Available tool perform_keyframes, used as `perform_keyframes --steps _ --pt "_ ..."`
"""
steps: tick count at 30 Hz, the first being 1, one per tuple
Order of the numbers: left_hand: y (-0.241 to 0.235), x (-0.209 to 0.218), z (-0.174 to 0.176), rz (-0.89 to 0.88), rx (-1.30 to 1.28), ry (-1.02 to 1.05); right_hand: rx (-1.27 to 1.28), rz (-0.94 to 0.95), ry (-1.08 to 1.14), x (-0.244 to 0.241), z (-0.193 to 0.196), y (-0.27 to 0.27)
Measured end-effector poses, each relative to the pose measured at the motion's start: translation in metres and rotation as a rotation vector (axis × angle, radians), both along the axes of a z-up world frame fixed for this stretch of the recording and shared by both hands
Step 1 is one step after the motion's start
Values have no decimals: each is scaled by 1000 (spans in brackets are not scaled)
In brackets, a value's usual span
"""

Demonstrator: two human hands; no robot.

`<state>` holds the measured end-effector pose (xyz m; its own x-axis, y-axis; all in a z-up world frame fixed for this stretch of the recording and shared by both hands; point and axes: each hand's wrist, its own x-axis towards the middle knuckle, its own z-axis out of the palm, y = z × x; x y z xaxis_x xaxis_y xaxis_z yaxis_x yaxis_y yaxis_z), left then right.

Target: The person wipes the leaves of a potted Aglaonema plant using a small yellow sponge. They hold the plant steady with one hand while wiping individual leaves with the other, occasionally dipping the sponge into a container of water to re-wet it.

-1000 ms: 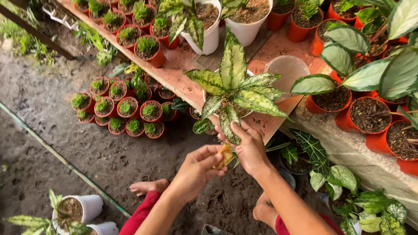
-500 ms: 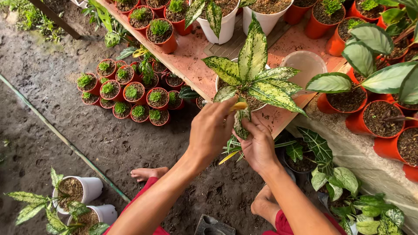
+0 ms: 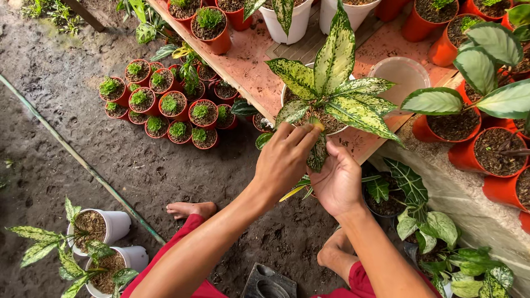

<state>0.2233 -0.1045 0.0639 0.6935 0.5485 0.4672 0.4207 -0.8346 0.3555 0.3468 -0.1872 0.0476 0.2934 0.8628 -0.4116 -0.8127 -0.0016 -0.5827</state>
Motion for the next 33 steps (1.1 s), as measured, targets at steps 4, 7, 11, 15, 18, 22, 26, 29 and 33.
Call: perform_keyframes --steps 4,7,11,15,18,22,26,29,33 --pt "-15 -7 1 -84 25 -8 42 50 38 8 -19 -4" --pt "-15 -14 -4 -204 25 -17 163 49 103 14 -31 -2" --pt "15 -17 -14 -300 249 1 97 22 49 12 -25 2" --pt "35 -8 -19 -230 366 66 30 2 -52 5 -7 4" --pt "38 -1 -18 -112 308 155 71 27 -90 2 -2 4" --pt "37 5 -15 -129 286 156 107 33 -99 3 -10 4" --pt "43 4 -12 -120 324 171 115 34 -130 4 -18 2" --pt "45 2 -10 -16 323 146 173 53 -122 1 -19 2" --pt "43 6 -8 -141 314 76 92 25 -91 1 -15 3"
